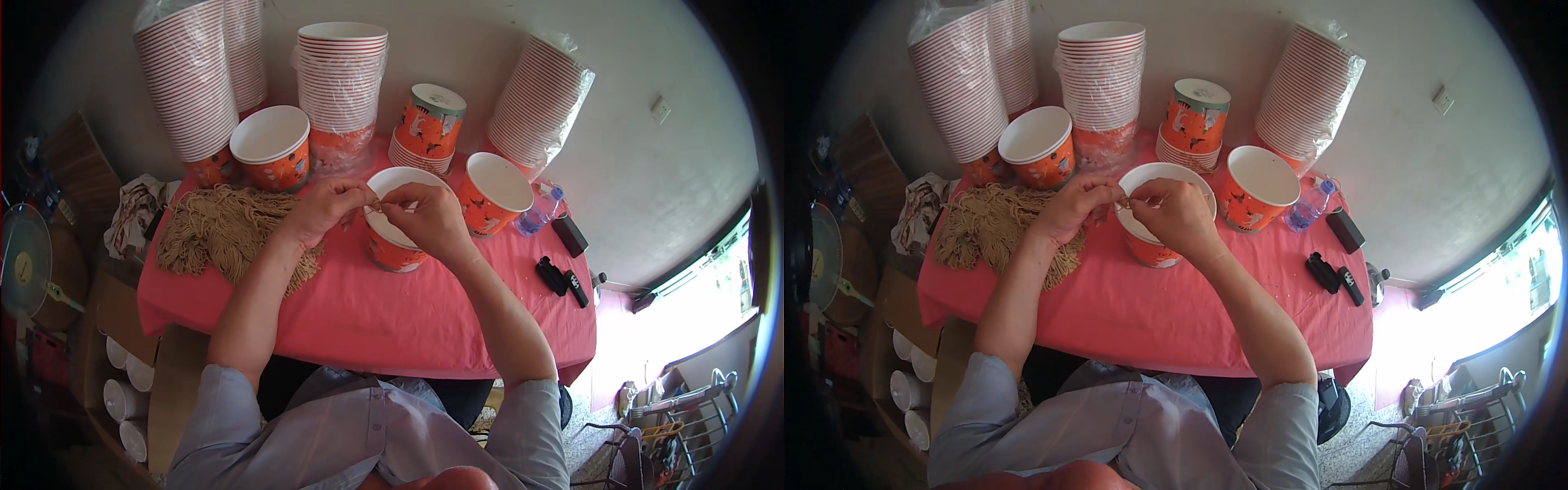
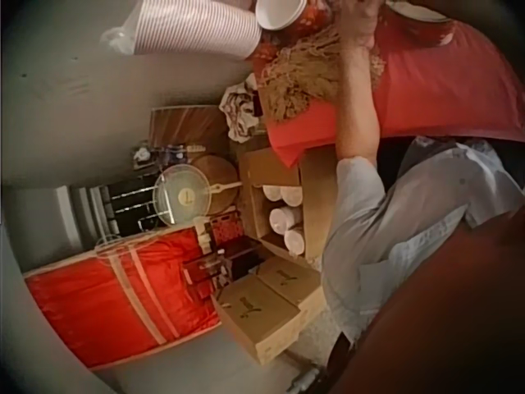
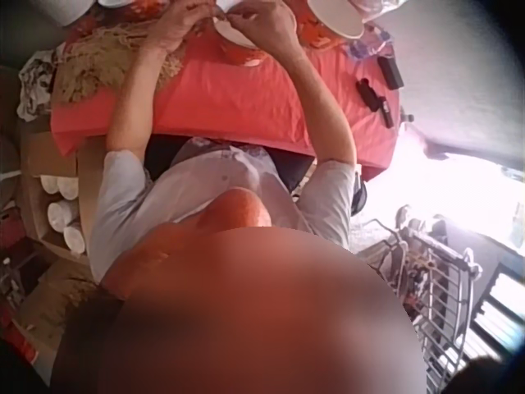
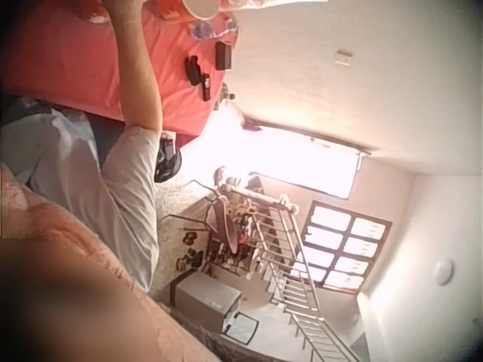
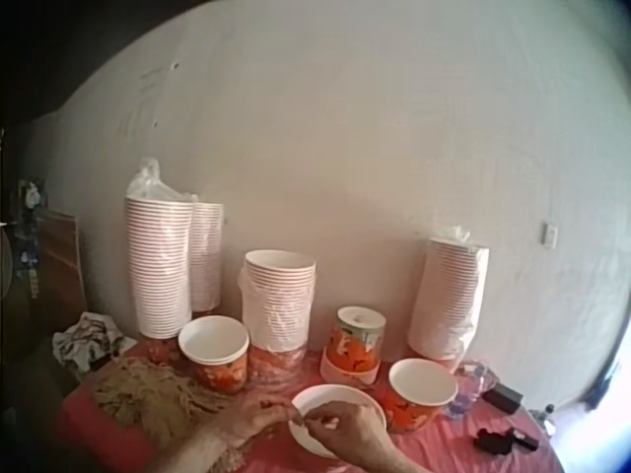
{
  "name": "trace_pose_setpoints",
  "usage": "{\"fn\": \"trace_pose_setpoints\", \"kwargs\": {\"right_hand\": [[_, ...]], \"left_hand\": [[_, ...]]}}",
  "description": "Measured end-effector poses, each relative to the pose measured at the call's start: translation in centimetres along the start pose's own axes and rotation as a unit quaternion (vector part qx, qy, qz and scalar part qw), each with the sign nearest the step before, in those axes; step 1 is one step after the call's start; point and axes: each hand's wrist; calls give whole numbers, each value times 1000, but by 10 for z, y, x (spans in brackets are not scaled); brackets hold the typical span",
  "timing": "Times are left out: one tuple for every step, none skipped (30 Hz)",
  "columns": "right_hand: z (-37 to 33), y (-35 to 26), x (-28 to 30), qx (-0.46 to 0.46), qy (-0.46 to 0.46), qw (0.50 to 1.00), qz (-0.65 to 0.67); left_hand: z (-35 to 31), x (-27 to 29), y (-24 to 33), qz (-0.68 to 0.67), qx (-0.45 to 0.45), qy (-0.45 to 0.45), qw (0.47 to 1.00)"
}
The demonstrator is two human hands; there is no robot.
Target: Tying pieces of string or elastic bands around the rims of paper bowls.
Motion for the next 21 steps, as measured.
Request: {"fn": "trace_pose_setpoints", "kwargs": {"right_hand": [[0, 0, 0, 0, 0, 1000, 0], [0, -1, 1, 19, 0, 1000, -10], [0, -1, 1, 37, -1, 999, -21], [0, -2, 1, 37, -1, 999, -21], [0, -3, 1, 34, -1, 999, -16], [1, -3, 1, 32, -2, 999, -12], [1, -2, 1, 31, -1, 999, -11], [2, -1, 1, 21, -7, 1000, -18], [3, 0, 1, 12, -13, 1000, -25], [2, 0, 1, 13, -13, 1000, -24], [2, 0, 1, 10, -11, 1000, -23], [1, 0, 1, 7, -8, 1000, -22], [1, -1, 2, 7, -8, 1000, -22], [0, -2, 3, 8, -10, 1000, -24], [0, -2, 3, 10, -11, 1000, -26], [0, -2, 3, 10, -11, 1000, -26], [0, -2, 3, 16, -10, 1000, -24], [0, -1, 2, 22, -9, 999, -22], [0, 1, 2, 21, -8, 999, -22], [1, 3, 1, 29, -11, 999, -11], [1, 3, 0, 37, -14, 999, 1]], "left_hand": [[0, 0, 0, 0, 0, 0, 1000], [0, -1, -1, 0, 0, 0, 1000], [1, -2, -2, -8, -5, 2, 1000], [1, -2, -3, -17, -10, 4, 1000], [1, -2, -2, -17, -10, 3, 1000], [1, -3, -1, -14, -8, 6, 1000], [1, -4, 0, -12, -6, 9, 1000], [0, -3, -1, -12, -6, 9, 1000], [0, -2, -1, -10, -5, 9, 1000], [-1, -2, -1, -9, -4, 9, 1000], [-1, -3, 0, -10, -4, 9, 1000], [-1, -4, 2, 6, -3, 7, 1000], [-1, -6, 3, 22, -3, 5, 1000], [-1, -6, 3, 22, -3, 5, 1000], [-1, -6, 3, 43, -2, 9, 999], [-2, -7, 3, 65, -2, 12, 998], [-2, -7, 4, 65, -2, 12, 998], [-3, -8, 6, 86, -2, 10, 996], [-3, -9, 7, 108, -3, 9, 994], [-3, -8, 7, 108, -3, 9, 994], [-3, -8, 6, 120, -8, 4, 993]]}}
Point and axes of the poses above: each hand's wrist, its own z-axis towards the middle knuckle, its own x-axis out of the back of the hand, y = z × x, and after that the axes turned 4 degrees about -x, right-handed
